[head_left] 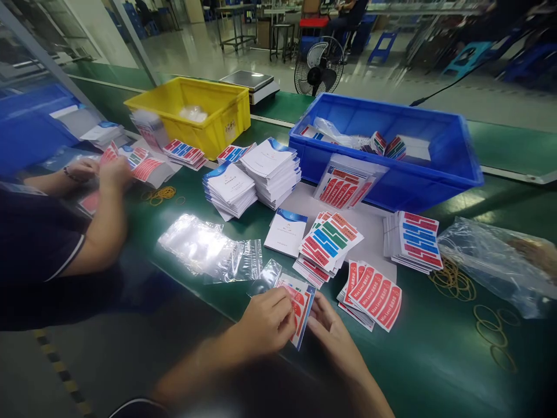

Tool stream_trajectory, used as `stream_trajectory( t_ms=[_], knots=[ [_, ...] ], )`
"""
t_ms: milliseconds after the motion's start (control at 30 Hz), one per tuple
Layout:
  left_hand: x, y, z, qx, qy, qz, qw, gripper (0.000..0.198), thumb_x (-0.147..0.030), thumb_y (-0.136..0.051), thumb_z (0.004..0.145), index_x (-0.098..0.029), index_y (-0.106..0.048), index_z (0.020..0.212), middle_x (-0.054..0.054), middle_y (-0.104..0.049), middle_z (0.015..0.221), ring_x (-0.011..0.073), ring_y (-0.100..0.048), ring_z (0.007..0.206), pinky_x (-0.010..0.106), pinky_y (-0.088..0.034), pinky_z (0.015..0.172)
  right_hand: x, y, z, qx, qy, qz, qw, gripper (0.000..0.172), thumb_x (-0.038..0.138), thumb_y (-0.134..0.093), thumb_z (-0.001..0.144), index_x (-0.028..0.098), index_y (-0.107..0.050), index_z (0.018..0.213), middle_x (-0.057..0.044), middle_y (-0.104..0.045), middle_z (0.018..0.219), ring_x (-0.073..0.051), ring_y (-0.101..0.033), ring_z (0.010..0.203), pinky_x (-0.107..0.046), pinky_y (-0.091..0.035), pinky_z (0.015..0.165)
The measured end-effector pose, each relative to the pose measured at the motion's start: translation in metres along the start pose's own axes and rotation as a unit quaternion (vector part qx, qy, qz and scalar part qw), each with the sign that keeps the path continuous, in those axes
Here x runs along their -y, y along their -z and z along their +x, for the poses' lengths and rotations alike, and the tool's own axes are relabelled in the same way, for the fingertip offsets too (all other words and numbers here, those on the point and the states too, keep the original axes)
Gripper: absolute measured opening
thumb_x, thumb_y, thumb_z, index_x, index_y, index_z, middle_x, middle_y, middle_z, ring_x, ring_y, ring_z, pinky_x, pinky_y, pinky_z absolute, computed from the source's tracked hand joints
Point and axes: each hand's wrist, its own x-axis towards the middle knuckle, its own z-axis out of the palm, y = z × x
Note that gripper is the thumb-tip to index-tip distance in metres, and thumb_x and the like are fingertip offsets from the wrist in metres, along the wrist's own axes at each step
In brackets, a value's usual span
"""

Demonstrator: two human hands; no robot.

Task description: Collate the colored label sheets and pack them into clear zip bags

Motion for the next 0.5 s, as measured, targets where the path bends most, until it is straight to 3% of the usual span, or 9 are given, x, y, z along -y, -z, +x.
stream_trajectory(
  t_ms=[133, 267, 367, 500],
  knots=[
    [-0.004, -0.001, 0.003, -0.026, -0.014, 0.005, 1.000, 0.016, -0.010, -0.045, 0.079, -0.018, -0.043, 0.065, 0.002, -0.050, 0.066, 0.0125, -0.045, 0.061, 0.025, -0.036, 0.056, 0.002, 0.000, 0.001, 0.007, 0.008, 0.044, 0.999, 0.048, 0.051, -0.053, 0.084, 0.028, -0.043, 0.125, -0.009, -0.052, 0.130, -0.026, -0.054, 0.113, -0.040, -0.046, 0.091],
    [-0.014, -0.004, 0.003, -0.048, -0.040, -0.016, 0.998, 0.016, -0.009, -0.046, 0.077, -0.018, -0.043, 0.063, 0.003, -0.051, 0.064, 0.0129, -0.046, 0.061, 0.026, -0.037, 0.054, 0.000, -0.001, 0.004, -0.025, -0.015, -0.021, 0.999, 0.037, 0.039, -0.058, 0.085, 0.029, -0.047, 0.118, -0.005, -0.059, 0.117, -0.021, -0.057, 0.107, -0.035, -0.044, 0.092],
    [-0.020, -0.004, 0.004, -0.046, -0.085, -0.024, 0.995, 0.016, -0.009, -0.046, 0.076, -0.017, -0.046, 0.063, 0.004, -0.054, 0.063, 0.0137, -0.047, 0.061, 0.027, -0.037, 0.053, 0.000, -0.001, 0.006, -0.035, -0.034, -0.062, 0.997, 0.031, 0.040, -0.061, 0.082, 0.026, -0.050, 0.108, -0.003, -0.062, 0.100, -0.020, -0.059, 0.095, -0.033, -0.046, 0.087],
    [-0.007, 0.013, 0.023, -0.011, -0.111, -0.099, 0.989, 0.004, -0.018, -0.051, 0.081, -0.015, -0.054, 0.079, 0.007, -0.061, 0.080, 0.0162, -0.053, 0.076, 0.029, -0.046, 0.070, 0.013, 0.004, 0.008, -0.023, -0.002, -0.130, 0.991, 0.022, 0.042, -0.059, 0.082, 0.022, -0.053, 0.090, 0.000, -0.056, 0.082, -0.017, -0.056, 0.079, -0.029, -0.046, 0.075]
  ],
)
